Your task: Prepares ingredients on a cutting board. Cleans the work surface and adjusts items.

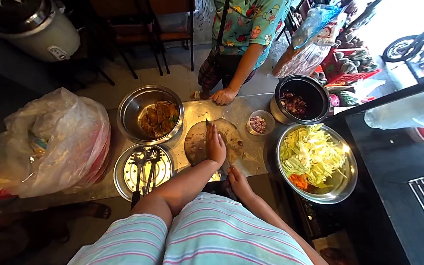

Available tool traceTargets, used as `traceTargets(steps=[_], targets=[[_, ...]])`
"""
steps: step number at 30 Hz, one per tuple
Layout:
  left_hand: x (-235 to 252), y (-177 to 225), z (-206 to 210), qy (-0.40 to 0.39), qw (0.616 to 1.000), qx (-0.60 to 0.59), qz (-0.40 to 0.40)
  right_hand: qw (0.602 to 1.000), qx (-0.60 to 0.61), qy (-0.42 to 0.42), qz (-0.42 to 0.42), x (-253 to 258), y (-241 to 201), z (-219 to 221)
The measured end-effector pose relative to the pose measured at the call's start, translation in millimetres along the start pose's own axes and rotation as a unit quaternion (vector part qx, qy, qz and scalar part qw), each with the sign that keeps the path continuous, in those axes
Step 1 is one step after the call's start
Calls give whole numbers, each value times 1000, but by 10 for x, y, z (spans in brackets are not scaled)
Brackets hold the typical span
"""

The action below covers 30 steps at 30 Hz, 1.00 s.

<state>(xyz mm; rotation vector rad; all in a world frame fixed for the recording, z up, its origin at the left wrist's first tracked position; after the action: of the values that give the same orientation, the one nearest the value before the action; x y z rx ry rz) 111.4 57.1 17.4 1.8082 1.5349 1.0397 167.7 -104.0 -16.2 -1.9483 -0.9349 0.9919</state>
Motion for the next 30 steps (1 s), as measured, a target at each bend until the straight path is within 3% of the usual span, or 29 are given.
traceTargets(steps=[6,9,13,17,22,30], targets=[[211,1164,624,-7,989,-113,91,988,-88,125,22,207,-297,-1126],[233,1503,1046,-43,985,-137,92,975,-161,150,34,360,-281,-1576],[296,1522,1552,-62,989,-112,72,969,-186,146,72,552,-194,-1866],[392,1363,1791,-76,993,-77,39,969,-179,134,101,643,-61,-1974],[373,1271,1783,-113,992,-46,25,973,-147,133,116,580,-78,-2155],[320,1223,1588,-129,985,-114,0,970,-155,153,108,458,-53,-2374]])
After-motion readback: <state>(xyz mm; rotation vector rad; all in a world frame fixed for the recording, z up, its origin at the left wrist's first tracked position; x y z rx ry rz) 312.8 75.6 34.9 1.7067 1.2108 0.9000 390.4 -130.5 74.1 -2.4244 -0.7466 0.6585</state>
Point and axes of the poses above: each hand's wrist, its own x-axis towards the middle knuckle, its own z-axis out of the palm, y = z × x, the point moved 10 cm from there along x, towards the middle knuckle, and after that the axes turned 15 degrees about y, right-handed, at the moved point
